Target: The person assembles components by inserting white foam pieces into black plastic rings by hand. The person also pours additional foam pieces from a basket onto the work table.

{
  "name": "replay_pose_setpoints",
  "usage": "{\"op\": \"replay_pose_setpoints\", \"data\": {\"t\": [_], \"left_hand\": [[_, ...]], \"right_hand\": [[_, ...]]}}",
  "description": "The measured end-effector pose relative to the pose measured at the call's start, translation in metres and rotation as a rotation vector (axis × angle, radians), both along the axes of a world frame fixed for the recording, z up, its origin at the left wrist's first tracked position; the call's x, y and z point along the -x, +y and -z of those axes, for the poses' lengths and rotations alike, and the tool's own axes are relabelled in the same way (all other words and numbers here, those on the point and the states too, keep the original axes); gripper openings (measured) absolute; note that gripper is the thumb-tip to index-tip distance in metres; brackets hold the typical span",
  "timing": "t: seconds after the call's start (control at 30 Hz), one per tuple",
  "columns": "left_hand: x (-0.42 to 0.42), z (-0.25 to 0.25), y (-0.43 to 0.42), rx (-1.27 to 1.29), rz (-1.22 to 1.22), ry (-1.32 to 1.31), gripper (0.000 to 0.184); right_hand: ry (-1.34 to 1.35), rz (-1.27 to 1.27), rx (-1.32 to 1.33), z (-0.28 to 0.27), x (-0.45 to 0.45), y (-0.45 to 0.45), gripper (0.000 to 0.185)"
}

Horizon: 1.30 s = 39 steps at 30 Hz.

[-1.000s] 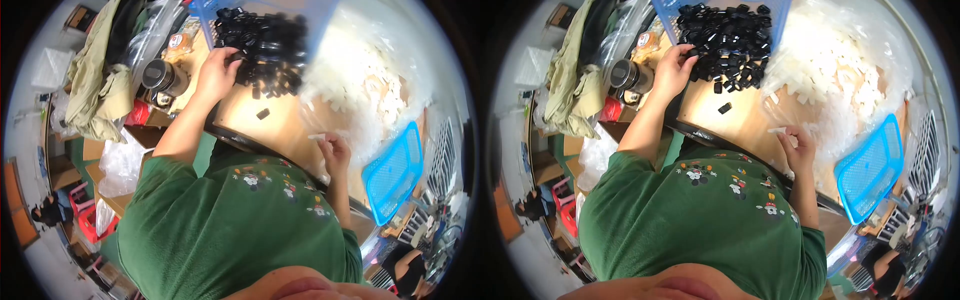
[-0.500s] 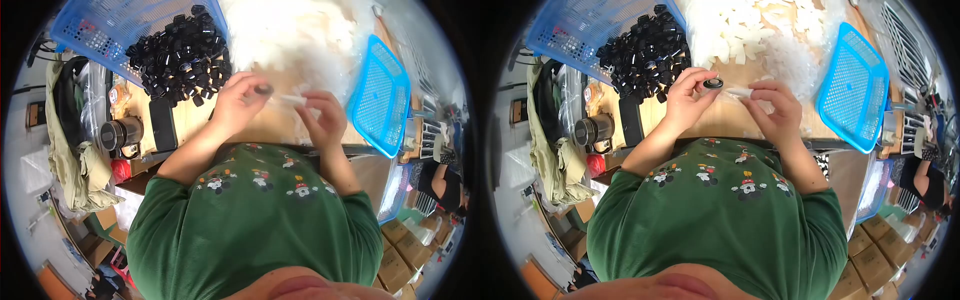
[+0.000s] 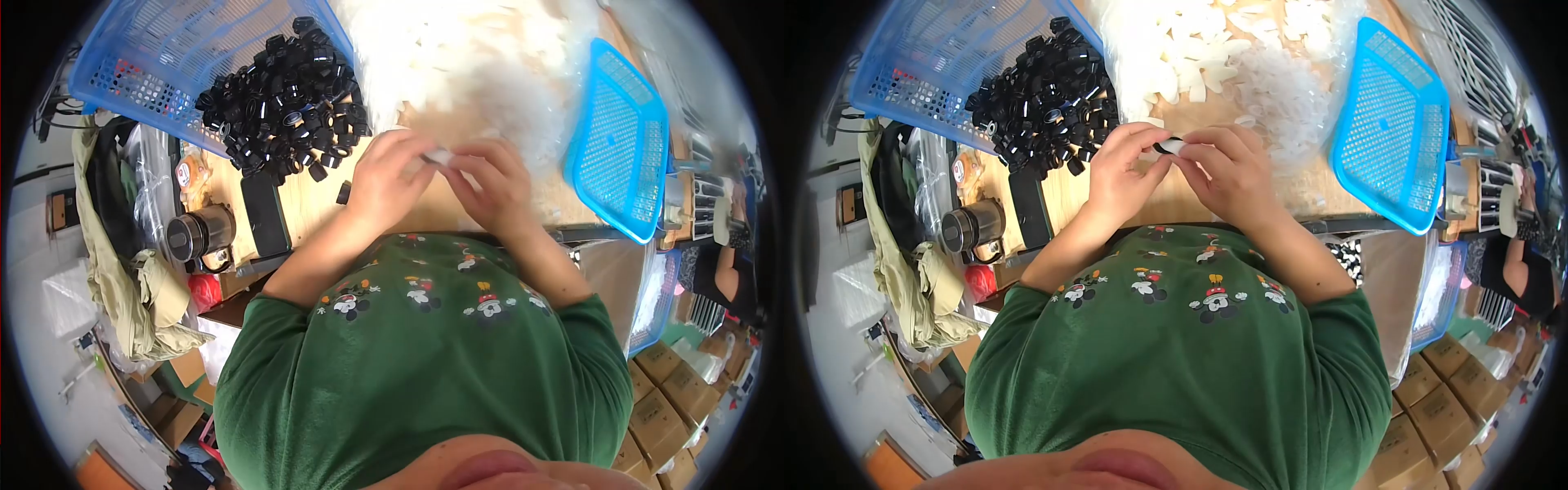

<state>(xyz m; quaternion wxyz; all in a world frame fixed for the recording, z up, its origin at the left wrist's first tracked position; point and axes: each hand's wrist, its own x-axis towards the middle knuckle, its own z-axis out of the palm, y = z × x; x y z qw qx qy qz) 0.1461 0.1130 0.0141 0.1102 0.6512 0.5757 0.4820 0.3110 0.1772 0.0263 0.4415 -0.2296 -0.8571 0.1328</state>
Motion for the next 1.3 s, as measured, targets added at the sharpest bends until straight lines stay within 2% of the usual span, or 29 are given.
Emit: {"op": "replay_pose_setpoints", "data": {"t": [0.23,0.33,0.5,0.6,0.7,0.73,0.8,0.83,1.0,1.23,1.3], "left_hand": [[-0.005,-0.004,-0.001,0.041,0.049,-0.032,0.032],[-0.011,-0.007,-0.004,0.166,0.028,-0.153,0.037],[-0.009,-0.001,-0.002,0.093,0.052,-0.109,0.037],[-0.008,-0.003,-0.004,0.124,0.097,-0.13,0.038],[-0.009,-0.009,-0.003,0.163,0.091,-0.17,0.036],[-0.009,-0.01,-0.003,0.164,0.083,-0.18,0.034],[-0.02,-0.008,-0.002,0.201,0.09,-0.512,0.03],[-0.023,-0.007,-0.001,0.216,0.095,-0.678,0.028],[-0.017,-0.005,-0.002,0.307,0.039,-0.414,0.017],[-0.02,-0.004,0.002,0.18,0.067,-0.224,0.012],[-0.018,-0.004,0.003,0.228,0.092,-0.194,0.011]], "right_hand": [[0.034,0.016,0.169,-0.004,-0.004,-0.002,0.019],[0.055,0.033,0.295,-0.005,-0.005,-0.004,0.016],[0.116,0.059,0.46,0.002,-0.008,-0.003,0.013],[0.042,0.035,0.425,0.001,-0.011,-0.005,0.013],[0.242,-0.068,0.719,0.016,-0.011,-0.006,0.014],[0.334,-0.111,0.904,0.017,-0.011,-0.005,0.014],[0.516,-0.201,1.272,0.019,-0.012,-0.001,0.015],[0.544,-0.187,1.307,0.023,-0.014,0.002,0.015],[0.714,-0.148,1.432,0.03,-0.017,0.006,0.012],[0.649,-0.128,1.35,0.032,-0.015,0.0,0.009],[0.614,-0.121,1.319,0.032,-0.015,-0.002,0.008]]}}
